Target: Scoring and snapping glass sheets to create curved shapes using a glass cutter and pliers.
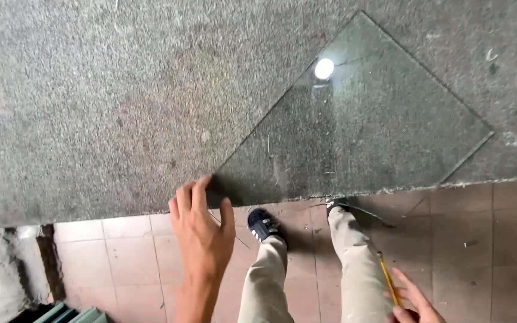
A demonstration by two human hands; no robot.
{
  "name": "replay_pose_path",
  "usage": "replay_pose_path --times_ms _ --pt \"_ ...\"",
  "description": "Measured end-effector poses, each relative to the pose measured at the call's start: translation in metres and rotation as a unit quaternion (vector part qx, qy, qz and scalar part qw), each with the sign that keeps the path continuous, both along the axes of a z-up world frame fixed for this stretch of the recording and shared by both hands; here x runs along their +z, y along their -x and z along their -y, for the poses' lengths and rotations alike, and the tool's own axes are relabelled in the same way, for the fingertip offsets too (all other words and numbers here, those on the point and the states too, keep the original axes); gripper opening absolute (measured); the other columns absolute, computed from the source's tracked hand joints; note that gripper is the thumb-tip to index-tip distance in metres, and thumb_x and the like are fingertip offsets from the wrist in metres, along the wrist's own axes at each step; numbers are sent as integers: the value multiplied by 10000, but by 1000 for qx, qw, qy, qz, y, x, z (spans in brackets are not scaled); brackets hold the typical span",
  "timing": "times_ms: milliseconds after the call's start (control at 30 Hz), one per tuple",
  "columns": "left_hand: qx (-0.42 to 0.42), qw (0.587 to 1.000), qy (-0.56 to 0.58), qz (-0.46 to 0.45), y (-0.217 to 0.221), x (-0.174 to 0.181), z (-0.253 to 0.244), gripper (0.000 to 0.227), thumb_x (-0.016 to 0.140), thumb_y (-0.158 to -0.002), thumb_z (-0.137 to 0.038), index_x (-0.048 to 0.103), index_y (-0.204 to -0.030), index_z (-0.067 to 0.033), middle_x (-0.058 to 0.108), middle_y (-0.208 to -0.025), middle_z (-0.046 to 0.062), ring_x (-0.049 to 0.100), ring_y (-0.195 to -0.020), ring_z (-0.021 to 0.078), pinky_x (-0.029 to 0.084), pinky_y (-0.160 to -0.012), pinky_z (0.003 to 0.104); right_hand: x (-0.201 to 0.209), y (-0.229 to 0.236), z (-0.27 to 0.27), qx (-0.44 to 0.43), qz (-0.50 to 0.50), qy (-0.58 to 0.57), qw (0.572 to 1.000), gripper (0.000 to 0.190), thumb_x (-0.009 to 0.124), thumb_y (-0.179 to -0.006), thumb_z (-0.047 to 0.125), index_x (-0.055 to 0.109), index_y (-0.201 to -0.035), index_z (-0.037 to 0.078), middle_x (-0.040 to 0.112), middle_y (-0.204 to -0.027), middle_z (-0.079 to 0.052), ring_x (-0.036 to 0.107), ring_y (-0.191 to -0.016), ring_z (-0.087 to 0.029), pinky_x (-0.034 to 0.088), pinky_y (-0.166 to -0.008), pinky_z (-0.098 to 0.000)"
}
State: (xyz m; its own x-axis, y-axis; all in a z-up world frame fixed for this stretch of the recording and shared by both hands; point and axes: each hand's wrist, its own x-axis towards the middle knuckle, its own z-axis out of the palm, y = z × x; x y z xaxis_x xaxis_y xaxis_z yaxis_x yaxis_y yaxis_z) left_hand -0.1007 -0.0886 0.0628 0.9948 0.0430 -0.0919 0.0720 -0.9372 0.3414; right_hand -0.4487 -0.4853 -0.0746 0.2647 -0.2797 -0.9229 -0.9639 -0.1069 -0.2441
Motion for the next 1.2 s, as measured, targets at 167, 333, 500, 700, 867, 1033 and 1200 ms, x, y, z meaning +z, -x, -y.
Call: replay_pose_path --times_ms 167,333,500,700,867,1033,1200 --pt "394 870 295 -38 69 -4 1 374 655 -1023 -320 602 -1359 -163 673 -1310 19 644 -1186 143 494 -928 304 60 -74 -65 -385 -17 -197 902 334 448 -1150 -8 624 -1390 -159 698 -1343 -395 657 -923 -559 553 -837 -636" --pt "359 800 448 -174 76 -28 -9 232 714 -1017 -262 766 -1172 -98 794 -1108 46 699 -1050 139 541 -972 287 54 -101 -113 -313 212 -490 786 483 754 -1015 58 521 -1429 -33 524 -1162 -214 751 -976 -444 613 -885 -546" --pt "316 785 496 -193 77 -39 -16 118 799 -1016 -183 788 -962 -79 758 -906 17 657 -869 112 517 -814 254 33 -114 -158 -366 204 -448 790 775 407 -1089 834 550 -1069 72 509 -885 -139 607 -656 -357 511 -643 -505" --pt "290 789 509 -186 76 -44 -17 148 822 -986 -172 810 -878 -71 777 -802 28 699 -782 117 558 -760 270 19 -110 -184 -473 158 -360 789 422 501 -1173 466 651 -1244 78 662 -1036 -202 554 -675 -263 458 -665 -408" --pt "282 807 485 -184 76 -44 -14 137 812 -973 -184 835 -894 -75 838 -823 12 746 -795 101 606 -783 263 -1 -84 -186 -536 106 -370 751 591 477 -1178 602 729 -1402 116 779 -1235 -228 609 -663 -194 470 -540 -293" --pt "258 816 488 -168 77 -47 -15 137 793 -978 -166 828 -875 -82 842 -820 7 759 -783 99 623 -776 261 -1 -83 -191 -535 75 -356 762 579 473 -1170 609 733 -1407 150 799 -1216 -225 564 -606 -173 431 -512 -280" --pt "262 816 488 -165 77 -46 -14 131 791 -971 -169 824 -873 -88 849 -845 5 760 -805 99 622 -793 265 -7 -73 -191 -559 62 -385 732 548 512 -1155 628 748 -1371 183 814 -1194 -192 491 -536 -127 408 -442 -257"
